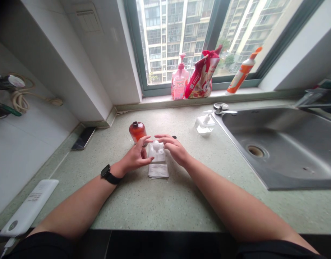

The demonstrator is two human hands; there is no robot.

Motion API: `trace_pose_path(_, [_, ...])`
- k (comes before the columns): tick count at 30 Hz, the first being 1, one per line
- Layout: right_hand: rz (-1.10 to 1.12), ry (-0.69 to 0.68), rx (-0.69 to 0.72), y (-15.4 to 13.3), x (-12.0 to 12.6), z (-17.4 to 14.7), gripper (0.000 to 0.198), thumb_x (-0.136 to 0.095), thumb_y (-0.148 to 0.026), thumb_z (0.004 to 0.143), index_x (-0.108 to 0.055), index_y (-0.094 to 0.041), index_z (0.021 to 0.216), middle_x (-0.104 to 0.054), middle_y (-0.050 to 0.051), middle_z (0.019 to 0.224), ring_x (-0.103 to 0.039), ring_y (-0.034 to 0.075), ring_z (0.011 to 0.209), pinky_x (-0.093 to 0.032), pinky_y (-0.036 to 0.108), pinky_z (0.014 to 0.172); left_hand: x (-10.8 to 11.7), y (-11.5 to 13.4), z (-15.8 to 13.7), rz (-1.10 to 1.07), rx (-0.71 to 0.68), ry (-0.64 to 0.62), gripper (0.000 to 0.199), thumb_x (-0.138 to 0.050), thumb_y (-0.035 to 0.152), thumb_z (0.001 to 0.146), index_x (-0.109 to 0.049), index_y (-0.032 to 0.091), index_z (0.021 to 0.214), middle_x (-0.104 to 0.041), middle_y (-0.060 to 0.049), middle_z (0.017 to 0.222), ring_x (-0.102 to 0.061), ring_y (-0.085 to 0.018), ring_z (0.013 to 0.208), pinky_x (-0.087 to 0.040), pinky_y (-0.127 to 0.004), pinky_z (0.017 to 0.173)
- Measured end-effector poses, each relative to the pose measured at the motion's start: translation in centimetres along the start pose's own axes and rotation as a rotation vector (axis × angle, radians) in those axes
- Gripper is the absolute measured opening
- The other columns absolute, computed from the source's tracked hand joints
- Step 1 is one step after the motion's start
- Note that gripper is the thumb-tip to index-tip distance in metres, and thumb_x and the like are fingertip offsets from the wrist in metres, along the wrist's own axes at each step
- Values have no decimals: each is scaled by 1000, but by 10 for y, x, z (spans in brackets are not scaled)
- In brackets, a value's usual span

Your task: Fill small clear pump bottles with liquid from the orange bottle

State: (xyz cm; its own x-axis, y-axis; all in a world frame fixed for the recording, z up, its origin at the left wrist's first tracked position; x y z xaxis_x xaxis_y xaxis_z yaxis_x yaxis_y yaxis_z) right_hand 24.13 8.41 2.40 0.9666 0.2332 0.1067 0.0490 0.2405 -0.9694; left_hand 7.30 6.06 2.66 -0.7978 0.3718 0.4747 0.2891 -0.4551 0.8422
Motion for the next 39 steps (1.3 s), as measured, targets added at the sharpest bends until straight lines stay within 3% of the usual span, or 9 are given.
trace_pose_path(4, [3,174,-64,7,21,0,17,-61,-27,78,-75,-27,69,-79,4,125,-63,33,133,-40,57,122,0,-1,0,17,21,-10,87,-82,26,87,-36,25,161,-64,-15,144,-58,-6,63,-54,-25,61])
trace_pose_path(9, [22,10,-35,0,1,2,42,-60,-26,76,-86,-32,108,-76,4,137,-59,31,140,-44,54,120,-1,0,0,17,16,-23,87,-82,27,87,-36,26,161,-62,-16,149,-59,-7,65,-53,-26,61])
trace_pose_path(15, [-37,151,-34,2,18,1,16,-62,-28,78,-73,-27,67,-79,4,122,-63,33,131,-41,57,122,1,0,0,54,18,-6,89,-83,28,87,-37,27,162,-64,-14,148,-52,-8,64,-52,-26,62])
trace_pose_path(17, [-27,161,-46,4,21,1,17,-61,-28,78,-77,-28,75,-78,4,125,-62,33,133,-43,57,120,2,1,0,64,19,-6,89,-83,30,87,-37,27,162,-64,-14,148,-51,-8,64,-51,-27,63])
trace_pose_path(21, [-25,-20,-23,0,1,2,39,-61,-25,77,-86,-33,107,-75,4,138,-59,31,141,-44,53,120,2,2,0,82,11,-11,88,-83,32,88,-37,25,162,-65,-15,147,-50,-8,65,-50,-27,62])
trace_pose_path(27, [-92,-26,17,-5,8,3,23,-61,-27,84,-84,-29,87,-75,5,137,-62,31,138,-41,57,124,1,0,0,82,11,-13,87,-82,32,88,-37,26,162,-65,-14,145,-52,-9,67,-50,-26,64])
trace_pose_path(33, [-64,-203,60,-8,-7,-1,38,-73,-44,93,-80,-35,129,-67,7,152,-57,32,147,-47,56,121,1,2,1,97,0,-15,88,-82,31,87,-38,26,163,-68,-12,136,-54,-10,67,-50,-26,63])
trace_pose_path(36, [-141,-248,120,-12,-17,-3,39,-70,-52,99,-79,-33,132,-66,9,151,-59,31,145,-42,56,126,0,2,1,114,0,-26,87,-81,30,87,-39,25,163,-73,-9,123,-55,-12,67,-50,-26,63])
trace_pose_path(39, [-235,-163,179,-15,-14,-2,35,-72,-54,98,-81,-29,120,-71,11,143,-65,31,137,-45,57,123,1,2,0,110,-6,-16,84,-81,31,88,-41,25,162,-70,-12,136,-55,-12,68,-52,-28,65])
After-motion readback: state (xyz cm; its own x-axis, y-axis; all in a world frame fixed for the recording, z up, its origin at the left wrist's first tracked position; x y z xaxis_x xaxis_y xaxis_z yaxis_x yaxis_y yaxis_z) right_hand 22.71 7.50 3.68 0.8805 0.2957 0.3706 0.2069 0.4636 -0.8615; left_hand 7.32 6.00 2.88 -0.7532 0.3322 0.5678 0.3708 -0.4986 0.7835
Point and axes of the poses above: each hand's wrist, its own z-axis towards the middle knuckle, its own x-axis out of the back of the hand, y = z × x, the point moved 10 cm from there along z, towards the middle knuckle
